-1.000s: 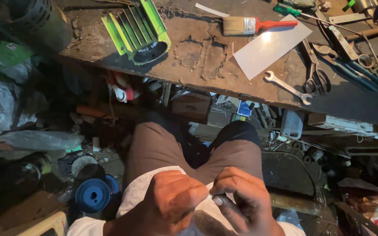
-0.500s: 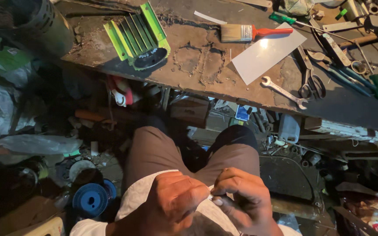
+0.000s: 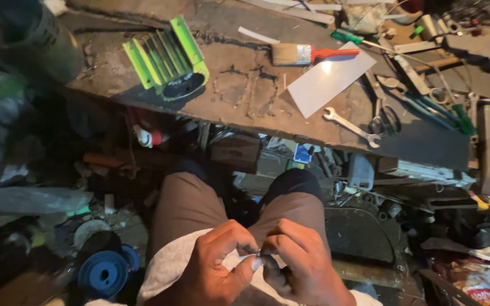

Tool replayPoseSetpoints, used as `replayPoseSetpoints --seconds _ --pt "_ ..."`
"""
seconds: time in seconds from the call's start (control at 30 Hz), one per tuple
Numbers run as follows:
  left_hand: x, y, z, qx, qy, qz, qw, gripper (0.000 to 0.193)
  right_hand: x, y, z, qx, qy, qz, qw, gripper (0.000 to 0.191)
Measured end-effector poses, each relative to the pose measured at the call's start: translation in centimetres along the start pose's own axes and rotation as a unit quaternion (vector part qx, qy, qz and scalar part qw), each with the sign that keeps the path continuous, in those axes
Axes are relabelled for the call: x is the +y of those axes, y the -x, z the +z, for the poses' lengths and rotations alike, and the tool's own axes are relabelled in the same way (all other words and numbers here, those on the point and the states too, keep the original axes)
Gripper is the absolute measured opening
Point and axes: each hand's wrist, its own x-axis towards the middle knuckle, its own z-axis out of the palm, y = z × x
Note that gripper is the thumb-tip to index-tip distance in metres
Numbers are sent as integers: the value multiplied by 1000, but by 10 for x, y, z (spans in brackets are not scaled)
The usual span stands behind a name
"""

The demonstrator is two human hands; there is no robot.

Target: The person tears small white paper strips and inserts them into the slots of a green cylindrical motor stator. They repeat this process multiple times, handling the stator and paper pieces by hand.

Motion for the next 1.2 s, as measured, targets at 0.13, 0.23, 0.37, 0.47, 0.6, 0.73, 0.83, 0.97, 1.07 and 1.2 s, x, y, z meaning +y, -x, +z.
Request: replayPoseSetpoints --seconds 0.13,0.23,0.37,0.47,0.6,0.73,0.83,0.97,1.07,1.2 --pt "-6 -4 0 1 4 4 1000 11 9 6 2 -36 -69 63 995 20" --pt "-12 -7 1 24 2 -5 1000 9 22 11 9 -18 -309 157 938 16" --pt "-27 -13 -5 -69 122 -140 980 12 36 24 18 -17 -368 173 913 22" --pt "-43 -28 -6 -170 271 -247 915 15 44 37 15 -29 -358 151 921 20" --pt "-60 -62 5 -136 43 -27 989 10 72 38 -1 -10 -221 188 957 15" --pt "-78 -136 37 -12 -275 194 942 13 124 17 -45 50 0 195 980 18" --pt "-98 -202 60 36 -378 329 865 16 173 -11 -79 71 243 158 954 11" --pt "-123 -261 85 52 -476 349 805 4 224 -35 -103 27 406 171 898 15" --pt "-137 -274 96 65 -499 345 793 5 250 -40 -106 -12 451 144 881 15" --pt "-148 -269 101 60 -516 328 789 5 268 -40 -103 -58 506 138 849 17"
